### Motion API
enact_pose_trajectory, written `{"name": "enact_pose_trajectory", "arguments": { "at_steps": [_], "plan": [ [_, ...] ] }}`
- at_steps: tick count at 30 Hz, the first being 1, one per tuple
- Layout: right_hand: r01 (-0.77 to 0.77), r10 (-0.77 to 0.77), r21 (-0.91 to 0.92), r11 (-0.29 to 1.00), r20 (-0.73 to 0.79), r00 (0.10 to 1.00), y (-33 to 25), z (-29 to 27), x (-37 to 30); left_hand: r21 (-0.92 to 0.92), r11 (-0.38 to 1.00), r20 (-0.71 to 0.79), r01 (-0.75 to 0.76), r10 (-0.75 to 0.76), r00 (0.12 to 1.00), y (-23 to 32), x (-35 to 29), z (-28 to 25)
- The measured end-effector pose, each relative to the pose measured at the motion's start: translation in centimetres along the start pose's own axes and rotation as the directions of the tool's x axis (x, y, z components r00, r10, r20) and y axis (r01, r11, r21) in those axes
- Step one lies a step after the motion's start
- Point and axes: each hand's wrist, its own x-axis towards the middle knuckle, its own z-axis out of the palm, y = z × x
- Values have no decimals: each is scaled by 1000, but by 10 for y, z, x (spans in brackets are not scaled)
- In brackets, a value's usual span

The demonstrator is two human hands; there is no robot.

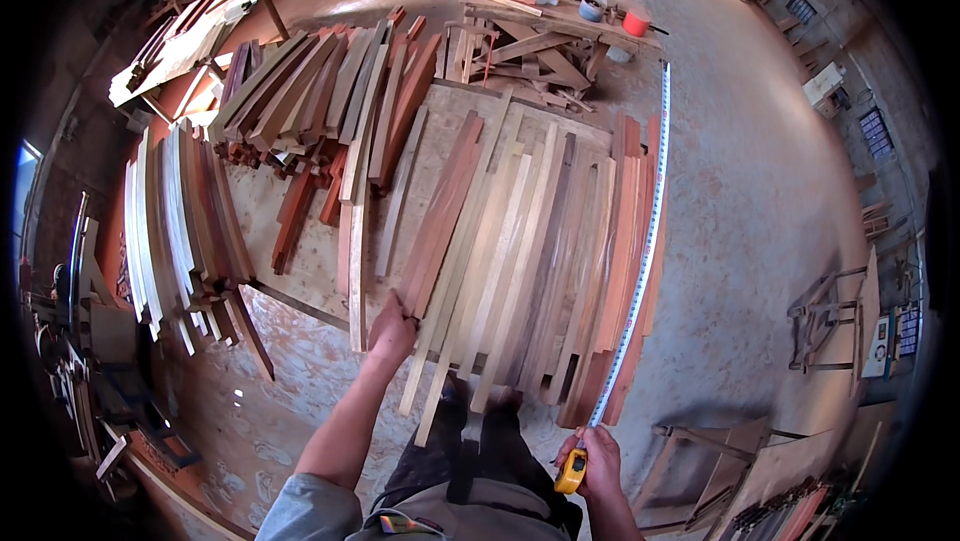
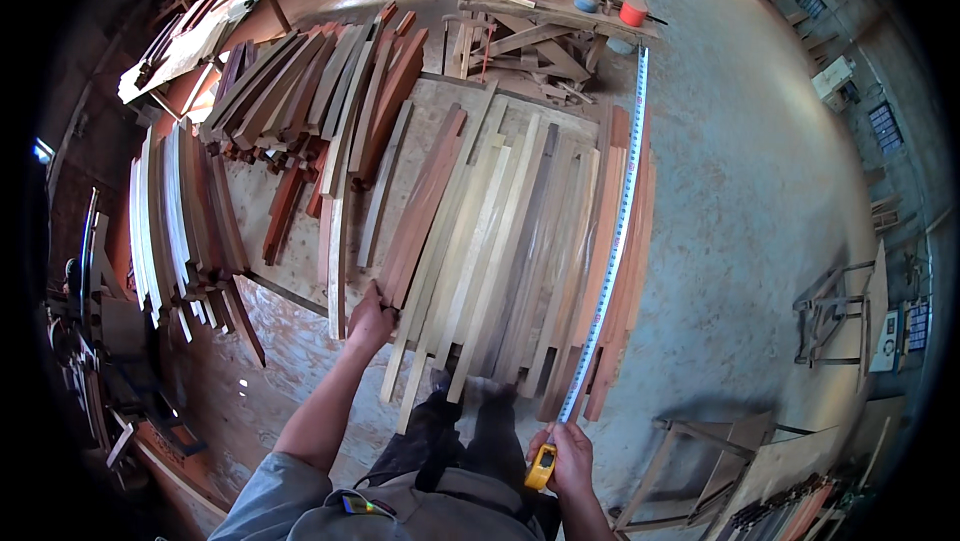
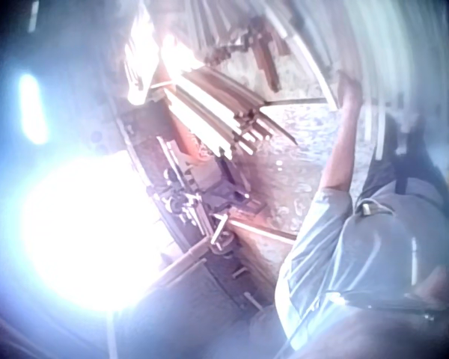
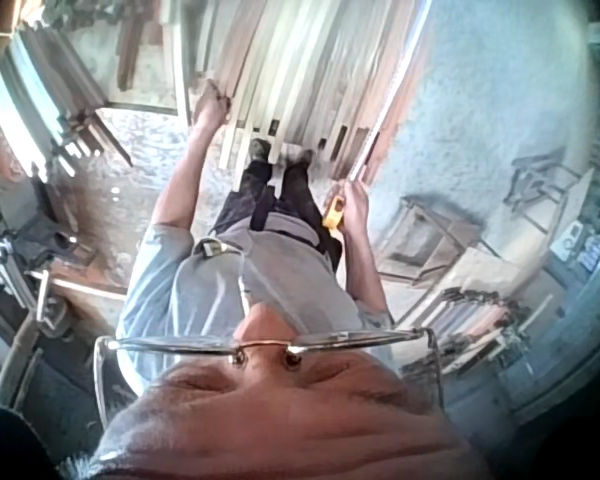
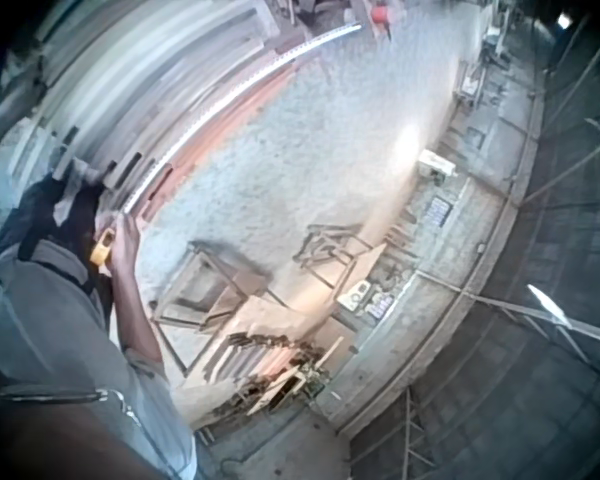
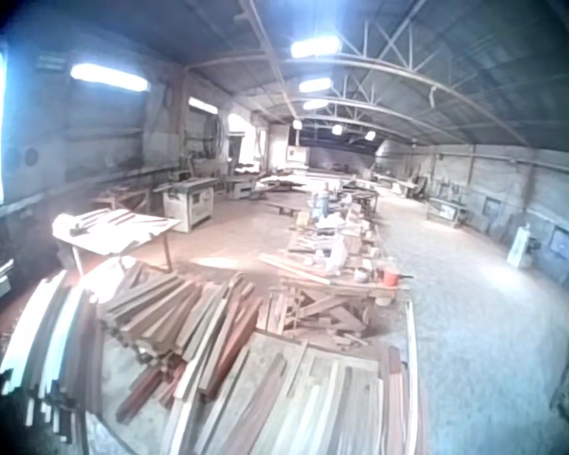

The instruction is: The person measures various wooden planks using a tape measure in a workshop. They pick up individual planks, extend the tape measure to check their length, and then place them back into a pile. The person also moves a stack of planks to a table saw.

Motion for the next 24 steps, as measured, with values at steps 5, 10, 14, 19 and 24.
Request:
{"name": "enact_pose_trajectory", "arguments": {
  "at_steps": [5,10,14,19,24],
  "plan": [
    [1,-1,15,1000,-16,1000,-1,-5,-2,152,978,-173,-141,167,971,3,-7,4],
    [-38,38,17,999,-2,999,1,-8,0,222,900,-172,-374,414,894,-1,-5,6],
    [-93,94,-20,995,21,995,8,0,5,218,898,-175,-382,421,890,-4,-4,7],
    [-163,172,-120,979,69,983,10,19,4,236,912,-177,-337,381,907,-3,-3,11],
    [-265,283,-149,953,120,952,16,37,7,293,927,-250,-236,312,917,-13,7,14]
  ]
}}
